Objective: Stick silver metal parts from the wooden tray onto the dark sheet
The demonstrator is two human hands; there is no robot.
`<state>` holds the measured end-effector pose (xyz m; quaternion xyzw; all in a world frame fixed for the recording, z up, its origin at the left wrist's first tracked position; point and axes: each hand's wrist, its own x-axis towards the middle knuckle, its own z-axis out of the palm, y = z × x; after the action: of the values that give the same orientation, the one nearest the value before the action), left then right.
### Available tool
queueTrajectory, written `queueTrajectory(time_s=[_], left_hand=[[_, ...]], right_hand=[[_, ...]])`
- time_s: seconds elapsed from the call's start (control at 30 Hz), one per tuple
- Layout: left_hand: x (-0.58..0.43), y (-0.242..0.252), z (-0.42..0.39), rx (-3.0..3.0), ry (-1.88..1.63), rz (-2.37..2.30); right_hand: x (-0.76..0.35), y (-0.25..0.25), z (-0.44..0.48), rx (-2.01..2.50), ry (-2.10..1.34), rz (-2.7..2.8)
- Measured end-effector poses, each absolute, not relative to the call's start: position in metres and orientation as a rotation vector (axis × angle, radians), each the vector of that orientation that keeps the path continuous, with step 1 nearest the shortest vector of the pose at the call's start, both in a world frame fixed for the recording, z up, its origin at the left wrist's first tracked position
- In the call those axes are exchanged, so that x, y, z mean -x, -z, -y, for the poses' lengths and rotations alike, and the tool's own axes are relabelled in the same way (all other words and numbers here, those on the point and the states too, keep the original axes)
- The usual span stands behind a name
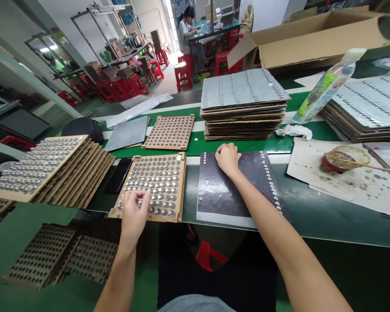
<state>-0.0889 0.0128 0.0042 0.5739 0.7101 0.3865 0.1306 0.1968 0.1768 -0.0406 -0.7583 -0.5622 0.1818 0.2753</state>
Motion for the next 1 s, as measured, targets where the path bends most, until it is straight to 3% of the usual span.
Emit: queueTrajectory(time_s=[0.47, 1.0], left_hand=[[-0.009, -0.026, 0.014, -1.311, -1.134, -1.234], [-0.019, -0.036, 0.032, -1.387, -1.197, -1.202]], right_hand=[[-0.161, -0.021, 0.015, 1.038, -0.851, 1.377], [-0.152, -0.022, 0.042, 0.979, -0.571, 1.317]])
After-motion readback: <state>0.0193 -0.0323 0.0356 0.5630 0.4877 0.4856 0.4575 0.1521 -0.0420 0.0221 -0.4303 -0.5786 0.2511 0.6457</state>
